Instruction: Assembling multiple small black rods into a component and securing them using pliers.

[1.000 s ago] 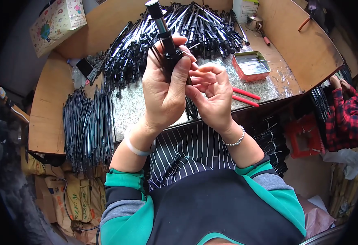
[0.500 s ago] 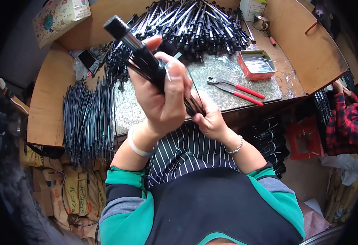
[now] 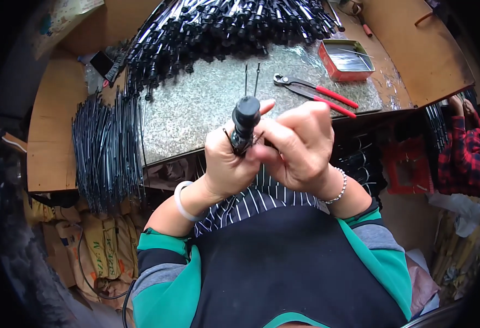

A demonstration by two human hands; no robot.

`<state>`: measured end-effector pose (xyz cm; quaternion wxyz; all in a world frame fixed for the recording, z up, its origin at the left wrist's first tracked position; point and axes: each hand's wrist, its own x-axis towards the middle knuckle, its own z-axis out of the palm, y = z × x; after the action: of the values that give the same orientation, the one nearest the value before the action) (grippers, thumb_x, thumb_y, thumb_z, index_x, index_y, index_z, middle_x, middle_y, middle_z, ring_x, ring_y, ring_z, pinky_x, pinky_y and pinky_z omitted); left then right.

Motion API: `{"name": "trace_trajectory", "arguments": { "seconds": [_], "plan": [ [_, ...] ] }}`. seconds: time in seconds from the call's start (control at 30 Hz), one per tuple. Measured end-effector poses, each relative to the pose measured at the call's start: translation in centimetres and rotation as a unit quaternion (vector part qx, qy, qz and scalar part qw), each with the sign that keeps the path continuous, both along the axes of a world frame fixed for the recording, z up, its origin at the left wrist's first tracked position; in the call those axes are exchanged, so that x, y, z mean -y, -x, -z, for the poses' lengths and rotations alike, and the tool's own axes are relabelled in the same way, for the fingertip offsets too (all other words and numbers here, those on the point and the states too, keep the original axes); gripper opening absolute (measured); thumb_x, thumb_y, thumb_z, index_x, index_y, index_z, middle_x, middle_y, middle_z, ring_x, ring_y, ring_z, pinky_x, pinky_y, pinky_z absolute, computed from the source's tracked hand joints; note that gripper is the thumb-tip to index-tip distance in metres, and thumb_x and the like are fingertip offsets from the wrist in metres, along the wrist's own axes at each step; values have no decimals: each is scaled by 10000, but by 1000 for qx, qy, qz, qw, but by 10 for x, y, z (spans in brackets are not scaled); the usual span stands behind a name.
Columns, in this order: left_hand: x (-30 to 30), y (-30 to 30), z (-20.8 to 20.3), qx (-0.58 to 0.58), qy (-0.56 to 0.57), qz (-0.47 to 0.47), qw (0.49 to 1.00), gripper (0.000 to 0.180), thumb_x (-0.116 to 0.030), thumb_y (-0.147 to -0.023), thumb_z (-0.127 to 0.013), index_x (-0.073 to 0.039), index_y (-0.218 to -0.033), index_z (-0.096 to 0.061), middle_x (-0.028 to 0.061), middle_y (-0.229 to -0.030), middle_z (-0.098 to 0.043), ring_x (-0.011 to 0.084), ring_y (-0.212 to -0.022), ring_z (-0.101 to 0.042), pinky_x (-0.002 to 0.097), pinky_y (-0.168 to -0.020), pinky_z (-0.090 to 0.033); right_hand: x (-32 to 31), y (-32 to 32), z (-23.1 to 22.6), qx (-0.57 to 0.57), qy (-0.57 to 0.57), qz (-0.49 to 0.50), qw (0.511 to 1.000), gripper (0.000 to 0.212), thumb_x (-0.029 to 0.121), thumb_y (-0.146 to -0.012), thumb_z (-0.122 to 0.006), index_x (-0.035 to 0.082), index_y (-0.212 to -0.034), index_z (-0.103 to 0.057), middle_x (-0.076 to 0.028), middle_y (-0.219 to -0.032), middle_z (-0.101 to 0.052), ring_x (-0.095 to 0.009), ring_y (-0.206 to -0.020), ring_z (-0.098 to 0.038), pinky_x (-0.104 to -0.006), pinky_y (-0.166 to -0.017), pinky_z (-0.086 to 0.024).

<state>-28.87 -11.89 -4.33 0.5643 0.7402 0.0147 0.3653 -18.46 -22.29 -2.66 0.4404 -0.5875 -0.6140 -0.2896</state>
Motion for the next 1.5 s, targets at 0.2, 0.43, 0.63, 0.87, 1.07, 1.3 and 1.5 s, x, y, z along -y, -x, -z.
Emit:
{"name": "trace_trajectory", "arguments": {
  "seconds": [0.2,0.43,0.63,0.87,1.07,1.3,1.5],
  "plan": [
    [-1,5,12,-55,5,-10,998,325,-127,-892,-569,64,-1153,-541,-2,-682,-547,27,-536,-454,177,-471,-337,14,3,8,-717,201,-345,572,330,234,-962,-446,43,-698,-499,19,-580,-477,-18,-494,-379,-200,-422,-290],
    [-18,10,-4,-70,172,-8,982,232,-48,-900,-519,37,-1105,-588,-46,-519,-477,4,-415,-421,167,-375,-288,41,-96,75,45,190,281,940,179,179,-824,-626,21,-894,-578,-87,-904,-574,-221,-862,-545,-341,-726,-443],
    [-27,5,6,-87,114,-39,989,276,-70,-934,-459,79,-1156,-527,-62,-493,-415,-1,-381,-328,166,-364,-260,55,-107,74,-365,305,59,878,115,130,-852,-594,37,-865,-528,-15,-824,-472,-127,-788,-451,-265,-683,-379],
    [-28,-3,13,-95,174,-63,978,226,-15,-897,-498,10,-1084,-623,-114,-537,-378,-22,-489,-300,184,-428,-210,58,-58,13,-493,373,-234,750,199,208,-780,-665,52,-825,-548,-44,-983,-414,-95,-814,-389,-209,-723,-326],
    [-37,-3,23,-61,110,-25,992,323,-137,-935,-497,105,-1147,-528,-67,-529,-439,-15,-406,-358,147,-374,-270,51,-47,-6,-415,425,-186,783,199,201,-784,-666,40,-850,-569,-58,-992,-430,-131,-823,-419,-225,-711,-359],
    [-39,3,22,-82,115,-11,990,338,-136,-928,-505,117,-1153,-517,-45,-615,-461,-15,-420,-370,144,-382,-283,49,-42,5,-290,348,-191,871,214,162,-807,-645,0,-864,-518,-93,-902,-508,-131,-722,-490,-247,-626,-408],
    [-32,4,15,-66,173,54,981,378,-134,-899,-534,126,-1171,-497,-39,-641,-445,-10,-440,-375,147,-388,-270,56,-32,16,-715,433,-415,361,345,85,-762,-683,11,-911,-381,-89,-572,-530,-147,-422,-558,-224,-382,-436]
  ]
}}
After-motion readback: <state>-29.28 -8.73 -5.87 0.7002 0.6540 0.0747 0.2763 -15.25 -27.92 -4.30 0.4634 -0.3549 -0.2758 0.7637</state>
